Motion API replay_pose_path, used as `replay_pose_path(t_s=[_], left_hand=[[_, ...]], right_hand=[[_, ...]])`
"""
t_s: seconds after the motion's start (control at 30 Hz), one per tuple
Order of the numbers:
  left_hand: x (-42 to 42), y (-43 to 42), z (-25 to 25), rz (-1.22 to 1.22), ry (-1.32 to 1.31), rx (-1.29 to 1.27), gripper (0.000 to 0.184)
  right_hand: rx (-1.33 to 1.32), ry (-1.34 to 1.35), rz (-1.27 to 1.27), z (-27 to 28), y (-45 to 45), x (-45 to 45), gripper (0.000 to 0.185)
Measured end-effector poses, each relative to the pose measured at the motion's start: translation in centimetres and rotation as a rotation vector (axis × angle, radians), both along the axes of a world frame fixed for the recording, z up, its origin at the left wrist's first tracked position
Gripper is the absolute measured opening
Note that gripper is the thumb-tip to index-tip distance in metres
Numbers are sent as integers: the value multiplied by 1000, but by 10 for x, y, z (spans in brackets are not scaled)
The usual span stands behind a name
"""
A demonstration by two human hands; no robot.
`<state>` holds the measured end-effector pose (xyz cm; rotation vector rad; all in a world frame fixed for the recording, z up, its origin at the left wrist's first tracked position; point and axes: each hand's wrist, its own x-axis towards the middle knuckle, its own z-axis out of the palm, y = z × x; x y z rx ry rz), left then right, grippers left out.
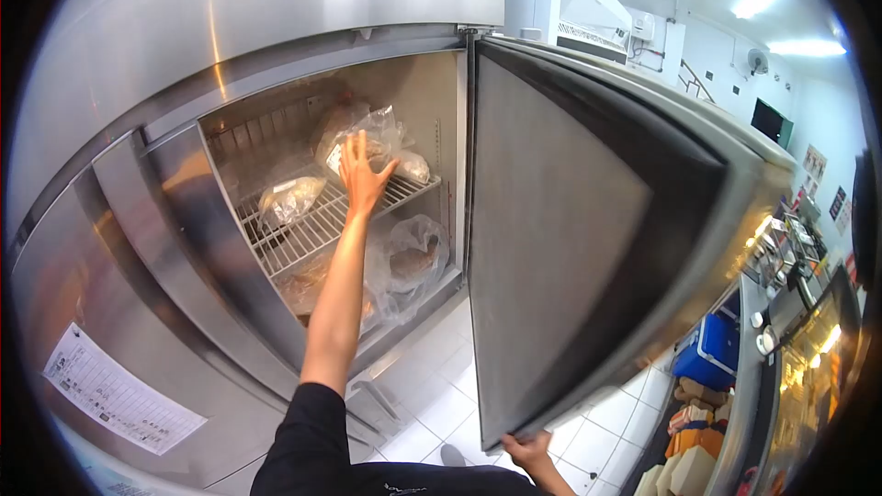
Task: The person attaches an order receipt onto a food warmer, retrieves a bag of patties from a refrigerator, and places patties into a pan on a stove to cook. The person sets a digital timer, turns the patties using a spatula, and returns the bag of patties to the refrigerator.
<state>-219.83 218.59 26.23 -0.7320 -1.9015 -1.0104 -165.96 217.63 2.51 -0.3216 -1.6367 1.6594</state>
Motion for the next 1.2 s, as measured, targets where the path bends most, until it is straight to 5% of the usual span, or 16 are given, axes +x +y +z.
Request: replay_pose_path(t_s=[0.1, 0.2, 0.23, 0.3, 0.33, 0.4, 0.43, 0.47, 0.6, 0.67, 0.8, 0.9, 0.97, 1.1, 1.17, 1.2], left_hand=[[66, -56, -14, -370, -227, 458, 72], [218, -151, -49, -370, -368, 753, 39], [269, -177, -65, -345, -389, 892, 33], [322, -233, -152, -227, -186, 941, 29], [350, -254, -182, -229, -120, 651, 34], [400, -300, -290, -200, -650, 418, 35], [419, -334, -399, -40, -662, 10, 32], [442, -349, -431, -182, -805, -179, 32], [479, -382, -460, -627, -1104, -481, 31], [468, -388, -460, -729, -1122, -529, 30], [398, -372, -460, -881, -1242, -750, 34], [352, -316, -447, -635, -1129, -878, 33], [318, -270, -451, -694, -1400, -551, 34], [264, -192, -535, -836, -1611, -490, 40], [246, -158, -593, -836, -1725, -653, 55], [252, -138, -593, -827, -1675, -840, 57]], right_hand=[[158, -129, 102, 31, -35, -38, 79], [89, -80, 162, 53, -83, -86, 76], [314, -115, 66, 42, -92, -110, 76], [386, -211, 102, 71, -118, -141, 88], [483, -121, 82, 74, -130, -162, 87], [566, -62, 42, 69, -157, -210, 83], [584, -135, 117, 76, -163, -228, 83], [604, -203, 198, 85, -166, -243, 82], [617, -469, 356, 84, -169, -247, 85], [696, -240, 343, 33, -156, -244, 84], [595, -579, 544, -138, -94, -157, 67], [380, -1142, 197, -347, -25, 4, 53], [95, -1645, 71, -396, 7, 153, 45], [-618, -1805, -147, -243, 20, 318, 58], [-547, -1787, -263, -369, 11, 415, 82], [-752, -1728, -259, -335, 5, 424, 89]])
